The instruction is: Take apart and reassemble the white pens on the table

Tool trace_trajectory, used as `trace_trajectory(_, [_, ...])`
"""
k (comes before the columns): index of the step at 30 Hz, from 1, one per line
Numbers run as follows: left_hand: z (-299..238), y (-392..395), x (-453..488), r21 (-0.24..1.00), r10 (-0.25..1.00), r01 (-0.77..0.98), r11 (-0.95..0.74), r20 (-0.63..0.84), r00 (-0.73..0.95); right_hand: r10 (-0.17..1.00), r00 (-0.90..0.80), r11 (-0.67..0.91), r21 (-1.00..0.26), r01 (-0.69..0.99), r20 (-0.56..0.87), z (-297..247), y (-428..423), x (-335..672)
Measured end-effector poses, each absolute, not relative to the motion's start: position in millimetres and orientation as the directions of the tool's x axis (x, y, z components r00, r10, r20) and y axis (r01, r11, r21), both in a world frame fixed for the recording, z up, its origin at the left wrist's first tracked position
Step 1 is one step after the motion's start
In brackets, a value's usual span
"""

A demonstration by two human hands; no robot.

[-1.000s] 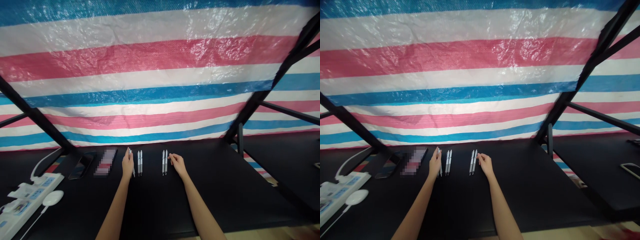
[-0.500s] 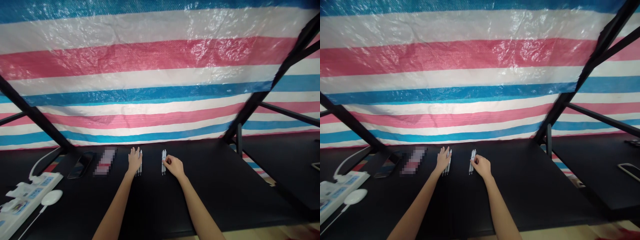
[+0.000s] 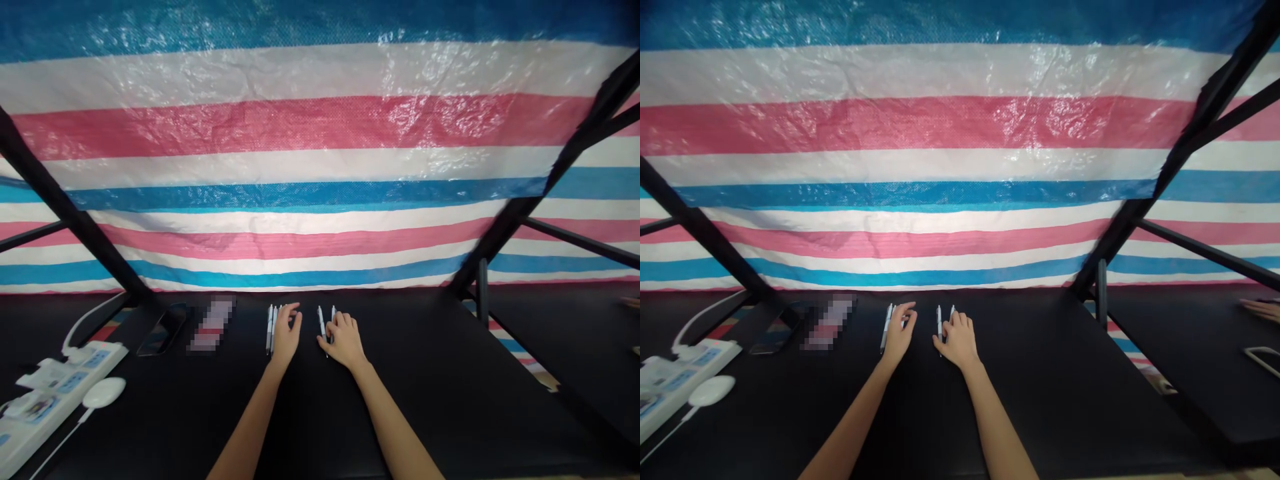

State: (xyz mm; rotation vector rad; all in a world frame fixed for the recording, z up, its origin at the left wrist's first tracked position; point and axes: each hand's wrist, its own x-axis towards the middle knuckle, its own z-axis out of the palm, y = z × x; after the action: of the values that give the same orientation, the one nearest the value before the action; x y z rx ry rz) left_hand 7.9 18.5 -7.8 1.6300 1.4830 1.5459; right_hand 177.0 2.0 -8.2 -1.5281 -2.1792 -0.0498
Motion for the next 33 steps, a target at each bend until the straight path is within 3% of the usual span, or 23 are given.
trace_trajectory(4, [-19.0,8.9,34.5,0.923,0.927,0.232,-0.308,0.346,-0.146,0.879,-0.224,0.367,-0.295,0.882,0.421,-12.5,0.2,173.4])
trace_trajectory(9, [-28.0,7.7,35.4,0.947,0.932,0.16,-0.277,0.305,-0.197,0.873,-0.133,0.381,-0.483,0.788,0.47,-11.0,-2.2,178.4])
trace_trajectory(14, [-29.6,6.4,31.5,0.953,0.917,0.108,-0.282,0.301,-0.263,0.896,-0.09,0.389,-0.67,0.633,0.436,-9.2,2.3,185.7])
trace_trajectory(20, [-29.7,3.1,28.7,0.951,0.906,0.126,-0.282,0.307,-0.29,0.932,0.024,0.334,-0.881,0.334,0.363,-21.1,13.9,193.2])
trace_trajectory(25, [-26.0,-0.2,27.1,0.964,0.918,0.106,-0.244,0.265,-0.293,0.967,0.022,0.241,-0.935,0.261,0.255,-26.2,17.7,196.5])
trace_trajectory(33, [-17.3,-1.1,28.4,0.962,0.966,-0.196,-0.191,0.148,-0.212,0.969,-0.095,0.246,-0.921,0.303,0.228,-24.6,18.1,201.6])
